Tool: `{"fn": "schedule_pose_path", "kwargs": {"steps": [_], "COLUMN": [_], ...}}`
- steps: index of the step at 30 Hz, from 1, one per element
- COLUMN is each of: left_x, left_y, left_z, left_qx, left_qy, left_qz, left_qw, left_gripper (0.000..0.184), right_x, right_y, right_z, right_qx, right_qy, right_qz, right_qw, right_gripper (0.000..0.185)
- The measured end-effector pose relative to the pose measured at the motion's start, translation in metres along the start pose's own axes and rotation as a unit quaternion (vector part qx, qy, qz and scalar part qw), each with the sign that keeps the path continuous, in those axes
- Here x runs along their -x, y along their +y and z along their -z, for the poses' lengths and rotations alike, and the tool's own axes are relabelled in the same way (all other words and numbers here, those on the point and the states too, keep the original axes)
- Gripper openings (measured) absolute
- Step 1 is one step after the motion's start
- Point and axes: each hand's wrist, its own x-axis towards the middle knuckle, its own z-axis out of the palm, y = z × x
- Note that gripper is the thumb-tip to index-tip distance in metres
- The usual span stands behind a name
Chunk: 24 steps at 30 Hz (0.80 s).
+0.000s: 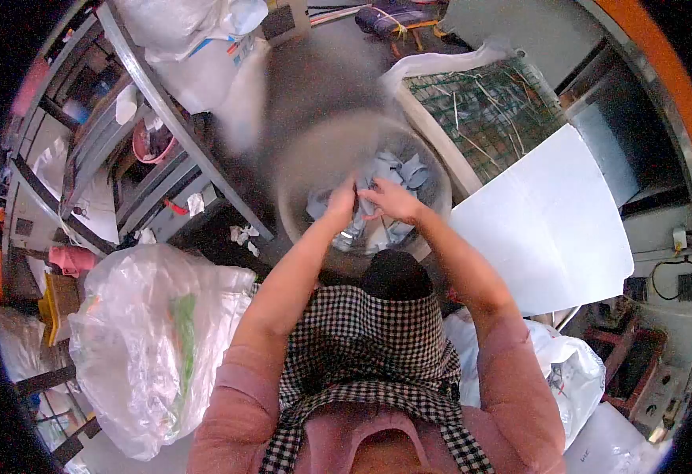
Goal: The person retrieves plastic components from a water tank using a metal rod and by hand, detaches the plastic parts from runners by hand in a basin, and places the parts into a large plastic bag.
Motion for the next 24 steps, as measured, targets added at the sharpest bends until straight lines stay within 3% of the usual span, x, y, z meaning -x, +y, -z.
{"fn": "schedule_pose_path", "kwargs": {"steps": [2,3,4,5,7,11,12,15,16,17,19,21,23,24], "left_x": [0.018,0.022,0.007,-0.002,0.002,0.015,0.012,0.012,0.033,0.036,0.049,0.060,0.063,0.061], "left_y": [0.016,0.021,0.012,0.000,-0.004,0.009,0.006,0.008,0.031,0.030,0.029,0.029,0.028,0.024], "left_z": [-0.003,-0.002,0.002,0.007,0.006,0.005,0.008,0.016,0.010,0.008,0.004,-0.006,-0.012,-0.012], "left_qx": [-0.018,-0.038,-0.200,-0.198,-0.358,-0.445,-0.440,-0.403,-0.358,-0.359,-0.620,-0.628,-0.687,-0.690], "left_qy": [-0.019,-0.034,0.022,0.022,-0.065,-0.026,0.008,-0.024,-0.083,-0.084,-0.029,-0.007,-0.049,-0.050], "left_qz": [-0.012,-0.020,-0.038,-0.040,-0.232,-0.214,-0.335,-0.293,-0.129,-0.130,-0.299,-0.294,-0.242,-0.246], "left_qw": [1.000,0.999,0.979,0.979,0.902,0.869,0.833,0.867,0.921,0.920,0.725,0.720,0.683,0.679], "left_gripper": [0.060,0.060,0.058,0.058,0.058,0.049,0.032,0.029,0.033,0.033,0.040,0.046,0.050,0.050], "right_x": [0.014,0.019,0.021,0.022,0.024,0.017,0.019,0.014,0.011,0.008,0.014,0.017,0.018,0.017], "right_y": [-0.029,-0.044,-0.052,-0.052,-0.045,-0.027,-0.026,-0.020,-0.016,-0.012,-0.032,-0.048,-0.055,-0.046], "right_z": [0.011,0.017,0.018,0.015,0.007,0.007,0.000,-0.006,-0.007,-0.006,0.002,0.012,0.026,0.032], "right_qx": [0.001,0.092,0.183,0.186,0.284,0.299,0.284,0.299,0.255,0.210,0.182,0.153,0.108,0.117], "right_qy": [-0.019,-0.039,-0.060,-0.061,0.157,0.158,0.193,0.211,0.252,0.292,0.319,0.344,0.433,0.463], "right_qz": [0.008,0.012,0.015,0.015,0.115,0.057,0.042,-0.003,0.035,0.074,0.076,0.078,0.013,0.036], "right_qw": [1.000,0.995,0.981,0.981,0.939,0.939,0.938,0.931,0.933,0.930,0.927,0.923,0.895,0.878], "right_gripper": [0.045,0.042,0.039,0.039,0.035,0.039,0.040,0.046,0.044,0.043,0.042,0.042,0.040,0.038]}}
